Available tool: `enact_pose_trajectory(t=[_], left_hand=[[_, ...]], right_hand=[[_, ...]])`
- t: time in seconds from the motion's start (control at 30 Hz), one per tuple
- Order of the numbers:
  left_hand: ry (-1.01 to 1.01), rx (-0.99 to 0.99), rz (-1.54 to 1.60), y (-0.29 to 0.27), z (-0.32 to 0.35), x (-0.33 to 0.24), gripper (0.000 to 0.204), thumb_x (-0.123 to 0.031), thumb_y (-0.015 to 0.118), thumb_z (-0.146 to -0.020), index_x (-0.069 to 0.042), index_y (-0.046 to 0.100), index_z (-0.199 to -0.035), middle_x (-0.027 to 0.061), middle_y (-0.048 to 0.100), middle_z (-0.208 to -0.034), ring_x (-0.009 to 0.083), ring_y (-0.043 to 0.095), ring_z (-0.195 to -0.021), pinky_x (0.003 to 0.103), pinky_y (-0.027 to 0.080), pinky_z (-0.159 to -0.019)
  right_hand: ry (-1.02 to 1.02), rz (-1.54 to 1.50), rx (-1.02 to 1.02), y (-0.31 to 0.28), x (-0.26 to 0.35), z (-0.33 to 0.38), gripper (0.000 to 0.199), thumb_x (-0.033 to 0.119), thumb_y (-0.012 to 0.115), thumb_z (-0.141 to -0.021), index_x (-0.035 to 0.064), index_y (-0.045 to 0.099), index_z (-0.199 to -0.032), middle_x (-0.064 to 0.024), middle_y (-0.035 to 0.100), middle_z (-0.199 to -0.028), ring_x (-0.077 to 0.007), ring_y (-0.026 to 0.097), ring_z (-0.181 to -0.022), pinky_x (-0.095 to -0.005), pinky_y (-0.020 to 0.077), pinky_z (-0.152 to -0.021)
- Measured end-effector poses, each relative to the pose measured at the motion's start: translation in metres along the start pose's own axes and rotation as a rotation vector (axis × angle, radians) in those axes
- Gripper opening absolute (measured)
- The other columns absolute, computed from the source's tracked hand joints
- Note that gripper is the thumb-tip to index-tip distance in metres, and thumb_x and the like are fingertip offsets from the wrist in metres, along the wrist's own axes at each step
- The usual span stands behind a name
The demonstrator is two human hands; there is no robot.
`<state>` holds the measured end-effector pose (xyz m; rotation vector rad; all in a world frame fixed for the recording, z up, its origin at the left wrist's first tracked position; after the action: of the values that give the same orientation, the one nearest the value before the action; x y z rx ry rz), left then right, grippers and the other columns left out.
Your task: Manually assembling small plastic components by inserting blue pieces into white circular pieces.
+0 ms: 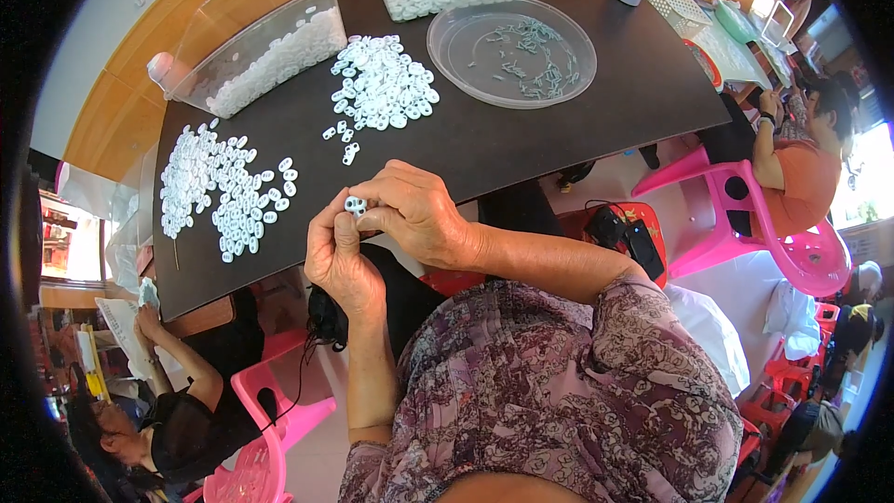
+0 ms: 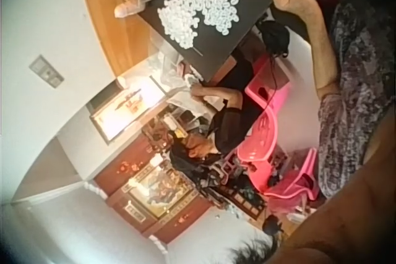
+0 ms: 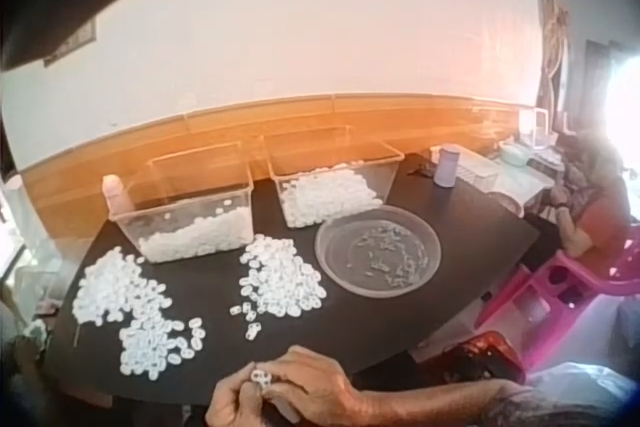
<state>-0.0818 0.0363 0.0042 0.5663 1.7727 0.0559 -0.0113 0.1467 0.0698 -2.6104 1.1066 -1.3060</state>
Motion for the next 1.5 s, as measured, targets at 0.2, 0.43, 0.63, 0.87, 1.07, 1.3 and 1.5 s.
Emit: enact_pose_trajectory(t=[0.2,0.43,0.63,0.87,1.07,1.3,1.5], left_hand=[[0.05,-0.048,0.01,-0.002,0.003,-0.002,0.021,-0.017,0.059,-0.089,0.003,0.06,-0.096,0.0037,0.059,-0.079,0.0083,0.053,-0.066,0.02,0.046,-0.056],[-0.003,-0.076,0.14,-0.002,0.0,-0.005,0.021,-0.017,0.058,-0.089,0.004,0.059,-0.095,0.006,0.061,-0.084,0.0101,0.055,-0.073,0.022,0.046,-0.066],[-0.02,-0.047,0.181,0.002,0.003,-0.005,0.018,-0.011,0.058,-0.089,0.005,0.058,-0.097,0.007,0.061,-0.09,0.0113,0.056,-0.082,0.025,0.046,-0.076],[0.038,-0.043,0.109,0.002,0.006,-0.01,0.017,-0.01,0.055,-0.091,0.006,0.058,-0.098,0.0075,0.06,-0.091,0.011,0.056,-0.081,0.024,0.046,-0.076],[0.084,-0.05,0.114,0.002,0.01,-0.015,0.018,-0.011,0.053,-0.092,0.005,0.057,-0.098,0.0068,0.058,-0.09,0.0104,0.055,-0.081,0.024,0.045,-0.075],[0.092,-0.083,0.044,0.003,0.014,-0.018,0.02,-0.015,0.051,-0.094,0.004,0.056,-0.097,0.0055,0.055,-0.09,0.0094,0.052,-0.08,0.024,0.044,-0.073],[0.17,-0.099,-0.033,0.002,0.017,-0.023,0.024,-0.021,0.05,-0.094,0.002,0.054,-0.095,0.004,0.054,-0.087,0.0081,0.05,-0.077,0.023,0.044,-0.07]], right_hand=[[-0.129,0.012,-0.031,0.002,0.008,0.001,0.028,-0.004,0.067,-0.068,-0.0026,0.062,-0.095,-0.0098,0.062,-0.076,-0.021,0.055,-0.067,-0.0301,0.0448,-0.058],[-0.085,0.036,0.014,0.008,0.011,-0.001,0.03,-0.001,0.068,-0.069,-0.0018,0.06,-0.098,-0.0096,0.062,-0.08,-0.0214,0.055,-0.068,-0.0304,0.0446,-0.059],[-0.039,0.047,-0.035,0.005,0.008,0.003,0.025,0.007,0.068,-0.072,0.0004,0.059,-0.095,-0.0076,0.057,-0.078,-0.022,0.053,-0.069,-0.0321,0.0447,-0.061],[-0.169,0.061,-0.061,0.004,0.016,0.005,0.027,-0.003,0.068,-0.069,-0.0007,0.058,-0.094,-0.0095,0.061,-0.081,-0.0218,0.053,-0.064,-0.0305,0.0438,-0.057],[-0.218,0.087,-0.097,0.006,0.023,0.008,0.025,-0.003,0.066,-0.069,-0.0021,0.056,-0.092,-0.0108,0.059,-0.081,-0.0233,0.052,-0.063,-0.0317,0.0426,-0.056],[-0.246,0.115,-0.105,0.008,0.025,0.009,0.027,-0.005,0.065,-0.067,-0.0031,0.055,-0.092,-0.0116,0.058,-0.079,-0.0242,0.051,-0.062,-0.0316,0.0421,-0.055],[-0.296,0.149,-0.127,0.009,0.029,0.011,0.035,-0.003,0.069,-0.063,0.0006,0.053,-0.094,-0.0083,0.052,-0.075,-0.0233,0.049,-0.061,-0.0317,0.04,-0.051]])
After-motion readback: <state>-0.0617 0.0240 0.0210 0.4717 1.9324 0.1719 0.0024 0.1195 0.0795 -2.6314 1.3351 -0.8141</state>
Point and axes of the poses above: each hand's wrist, its own z-axis away from the middle knuckle, its own y-axis out of the palm, x = y × z, the point moved 10 cm from there along -z, towards the middle knuckle
